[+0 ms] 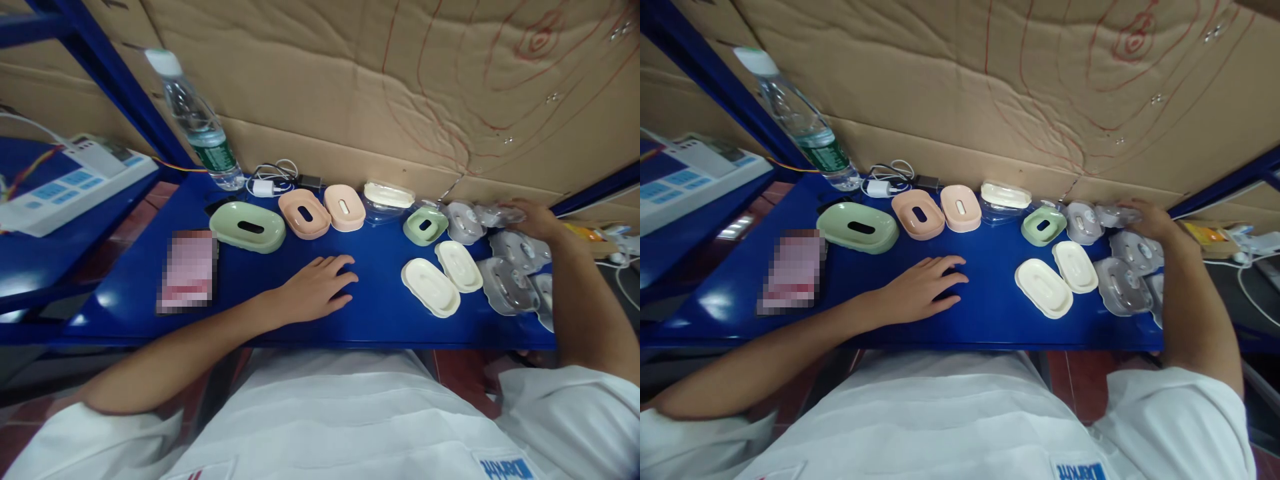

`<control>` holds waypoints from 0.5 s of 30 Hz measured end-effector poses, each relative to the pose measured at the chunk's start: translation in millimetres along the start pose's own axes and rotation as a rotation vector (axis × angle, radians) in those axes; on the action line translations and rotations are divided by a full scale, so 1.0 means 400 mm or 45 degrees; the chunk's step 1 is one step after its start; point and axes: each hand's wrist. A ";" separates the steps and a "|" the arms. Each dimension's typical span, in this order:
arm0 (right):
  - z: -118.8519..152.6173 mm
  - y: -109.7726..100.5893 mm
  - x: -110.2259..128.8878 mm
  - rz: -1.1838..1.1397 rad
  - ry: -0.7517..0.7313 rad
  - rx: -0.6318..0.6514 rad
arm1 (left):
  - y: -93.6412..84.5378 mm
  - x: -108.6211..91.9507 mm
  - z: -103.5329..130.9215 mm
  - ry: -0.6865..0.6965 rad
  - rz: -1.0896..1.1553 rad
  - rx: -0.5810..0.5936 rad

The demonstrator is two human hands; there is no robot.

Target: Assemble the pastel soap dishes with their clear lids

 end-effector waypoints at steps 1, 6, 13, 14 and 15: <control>0.001 0.005 0.000 -0.032 -0.028 0.051 | 0.000 0.000 0.000 0.003 -0.006 0.002; 0.018 0.010 0.016 -0.150 -0.040 0.127 | 0.003 0.001 -0.001 0.003 -0.011 -0.016; 0.168 -0.043 0.149 -0.345 -0.331 0.085 | 0.010 0.006 -0.003 0.024 -0.026 -0.049; 0.215 -0.046 0.185 -0.366 -0.428 0.116 | 0.011 0.006 -0.004 0.028 -0.043 -0.041; 0.266 -0.047 0.225 -0.372 -0.522 0.152 | 0.010 0.005 -0.004 0.032 -0.062 -0.029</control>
Point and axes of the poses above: each hand's wrist, its own z-axis away from the middle knuckle, its own y-axis out of the palm, x = y × z, and after that the axes turned 11 degrees about y, right-handed
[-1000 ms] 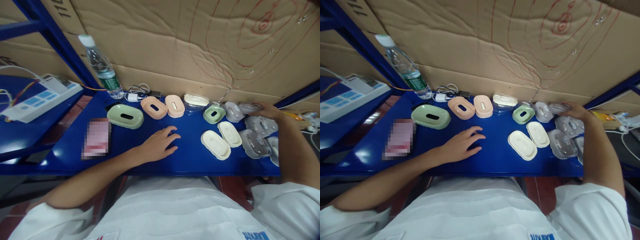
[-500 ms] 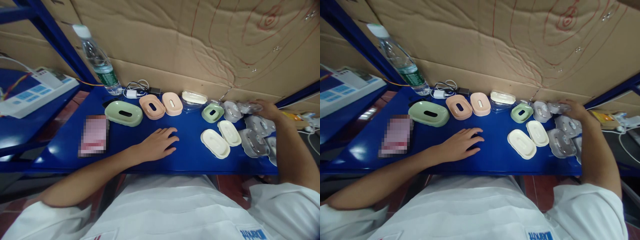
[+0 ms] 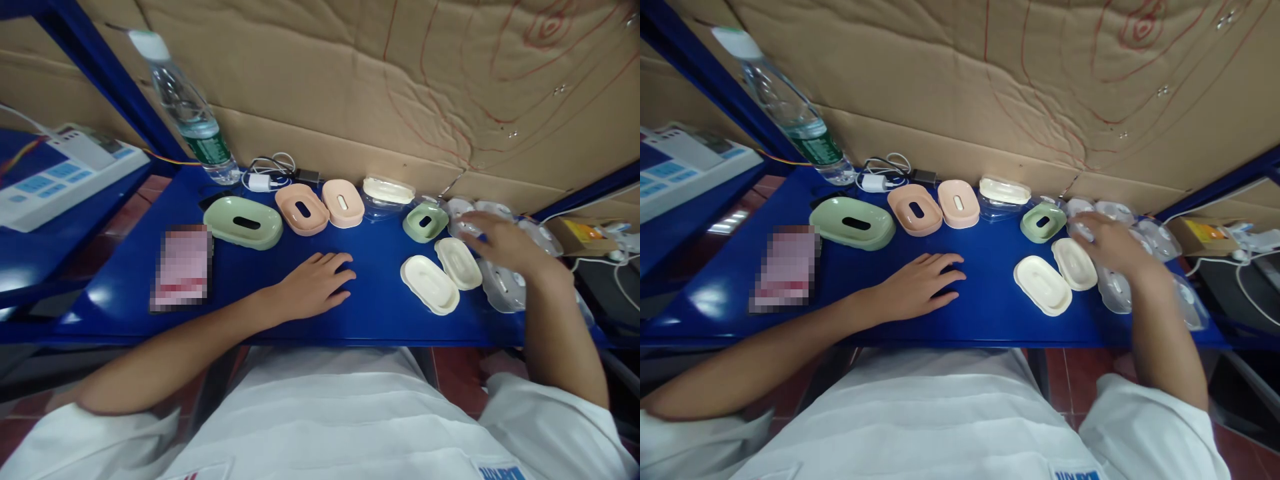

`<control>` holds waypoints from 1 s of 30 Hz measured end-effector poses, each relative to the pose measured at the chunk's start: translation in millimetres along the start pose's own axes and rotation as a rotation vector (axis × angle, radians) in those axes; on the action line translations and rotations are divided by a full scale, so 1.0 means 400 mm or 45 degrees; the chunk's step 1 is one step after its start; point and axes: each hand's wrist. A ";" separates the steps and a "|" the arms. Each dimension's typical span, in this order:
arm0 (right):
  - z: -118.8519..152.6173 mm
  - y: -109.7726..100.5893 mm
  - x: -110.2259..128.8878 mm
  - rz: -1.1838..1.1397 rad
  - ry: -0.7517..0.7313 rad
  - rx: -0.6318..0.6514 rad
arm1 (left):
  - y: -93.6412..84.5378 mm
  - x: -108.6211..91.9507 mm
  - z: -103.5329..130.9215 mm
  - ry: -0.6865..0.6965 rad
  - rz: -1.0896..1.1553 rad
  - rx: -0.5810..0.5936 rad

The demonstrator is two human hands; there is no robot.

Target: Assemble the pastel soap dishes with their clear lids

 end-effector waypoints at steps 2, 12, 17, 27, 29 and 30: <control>0.062 0.043 0.116 0.023 -0.108 0.128 | -0.002 -0.003 -0.001 0.001 -0.046 0.026; 0.040 0.114 0.347 -0.135 -0.428 0.043 | -0.012 -0.012 -0.005 0.014 -0.049 -0.045; -0.028 0.150 0.234 0.124 0.019 -0.152 | -0.007 -0.010 0.000 0.078 -0.052 -0.003; 0.044 0.145 0.343 -0.104 -0.259 -0.067 | -0.020 0.004 -0.003 0.014 -0.206 -0.007; 0.070 0.121 0.370 -0.314 -0.260 -0.146 | -0.023 0.004 -0.004 -0.054 -0.205 -0.032; 0.082 0.110 0.379 -0.422 -0.234 -0.192 | -0.024 0.005 -0.004 -0.085 -0.201 -0.049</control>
Point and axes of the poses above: each hand's wrist, its own z-axis away from the middle knuckle, its own y-axis out of the palm, x = y × z, and after that the axes turned 11 degrees about y, right-handed
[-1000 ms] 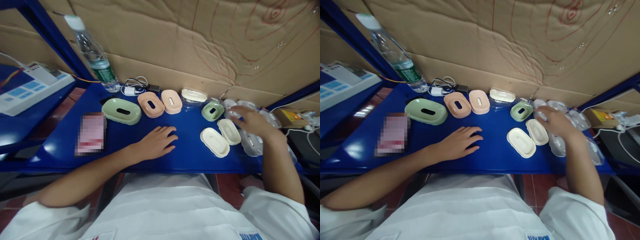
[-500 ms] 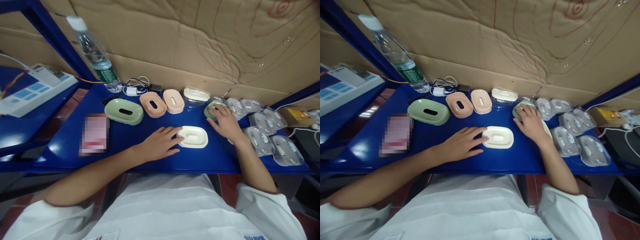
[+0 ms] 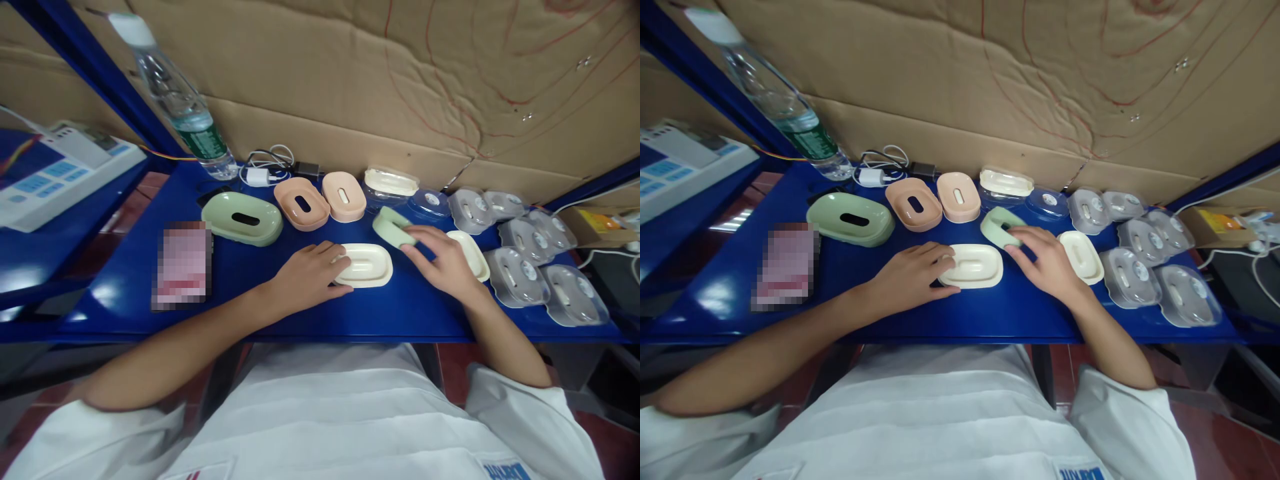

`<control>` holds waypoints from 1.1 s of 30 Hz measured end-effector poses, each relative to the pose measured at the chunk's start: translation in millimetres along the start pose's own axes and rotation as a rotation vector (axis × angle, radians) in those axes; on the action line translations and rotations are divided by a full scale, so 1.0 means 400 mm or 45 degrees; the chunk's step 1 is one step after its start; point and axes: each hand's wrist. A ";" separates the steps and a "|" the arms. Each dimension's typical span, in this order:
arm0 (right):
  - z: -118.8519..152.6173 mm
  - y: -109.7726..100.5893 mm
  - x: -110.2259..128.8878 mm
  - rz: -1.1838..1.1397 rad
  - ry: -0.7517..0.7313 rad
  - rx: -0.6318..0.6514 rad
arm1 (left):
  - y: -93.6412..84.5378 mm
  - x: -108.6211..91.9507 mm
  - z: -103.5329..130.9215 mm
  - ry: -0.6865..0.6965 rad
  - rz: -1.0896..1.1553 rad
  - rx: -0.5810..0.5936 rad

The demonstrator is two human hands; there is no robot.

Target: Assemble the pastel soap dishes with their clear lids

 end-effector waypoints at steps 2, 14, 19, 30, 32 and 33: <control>0.011 -0.014 0.017 -0.165 0.088 -0.071 | -0.002 0.001 -0.001 -0.045 0.001 -0.022; -0.071 0.012 -0.143 -1.360 0.537 -0.143 | -0.013 -0.005 0.004 -0.029 -0.087 0.020; -0.084 0.002 -0.204 -1.265 0.710 -0.149 | -0.014 -0.003 0.005 0.004 -0.069 0.014; -0.024 0.051 -0.080 0.228 -0.284 0.233 | -0.015 -0.015 0.008 0.450 -0.027 0.103; -0.015 0.060 -0.063 0.257 -0.322 0.221 | -0.018 -0.016 0.007 0.384 -0.071 0.092; -0.014 0.061 -0.057 0.252 -0.323 0.181 | -0.019 -0.015 0.006 0.345 -0.093 0.086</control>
Point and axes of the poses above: each hand's wrist, its own z-axis away from the middle knuckle, its own y-axis out of the palm, x = y × z, and after that the axes turned 11 degrees about y, right-handed
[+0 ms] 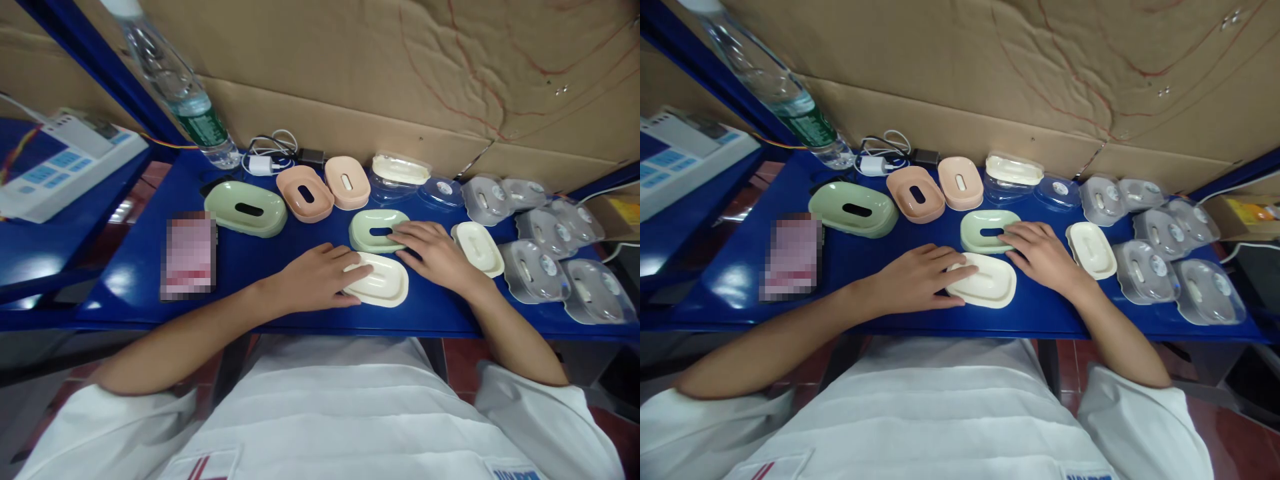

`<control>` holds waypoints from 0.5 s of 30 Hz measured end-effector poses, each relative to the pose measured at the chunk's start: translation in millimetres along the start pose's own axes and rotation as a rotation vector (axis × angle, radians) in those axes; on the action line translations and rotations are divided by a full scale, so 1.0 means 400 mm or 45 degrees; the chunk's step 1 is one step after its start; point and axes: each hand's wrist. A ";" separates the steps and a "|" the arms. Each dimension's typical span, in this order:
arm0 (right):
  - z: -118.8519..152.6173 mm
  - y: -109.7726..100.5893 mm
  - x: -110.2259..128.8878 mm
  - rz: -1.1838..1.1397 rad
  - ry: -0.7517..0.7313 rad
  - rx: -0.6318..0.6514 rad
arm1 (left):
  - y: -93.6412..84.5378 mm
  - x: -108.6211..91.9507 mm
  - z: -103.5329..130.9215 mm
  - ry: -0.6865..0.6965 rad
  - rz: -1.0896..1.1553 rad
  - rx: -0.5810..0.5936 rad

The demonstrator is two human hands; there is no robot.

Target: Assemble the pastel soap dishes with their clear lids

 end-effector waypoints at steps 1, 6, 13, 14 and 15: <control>0.000 -0.003 0.004 -0.007 0.012 -0.057 | -0.001 0.001 0.000 -0.038 -0.020 -0.003; 0.001 -0.028 0.025 -0.107 -0.077 -0.222 | 0.003 0.004 -0.001 -0.110 -0.116 -0.110; 0.022 -0.006 0.120 -0.041 -0.364 -0.036 | 0.012 0.014 -0.003 -0.029 -0.126 -0.155; 0.023 -0.003 0.129 0.020 -0.382 -0.054 | 0.013 0.015 -0.005 -0.021 -0.105 -0.133; 0.024 -0.002 0.134 0.079 -0.402 -0.092 | 0.014 0.016 -0.006 -0.016 -0.092 -0.120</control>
Point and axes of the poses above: each hand's wrist, its own z-axis away from the middle knuckle, its own y-axis out of the palm, x = y × z, and after that the axes turned 11 degrees about y, right-handed
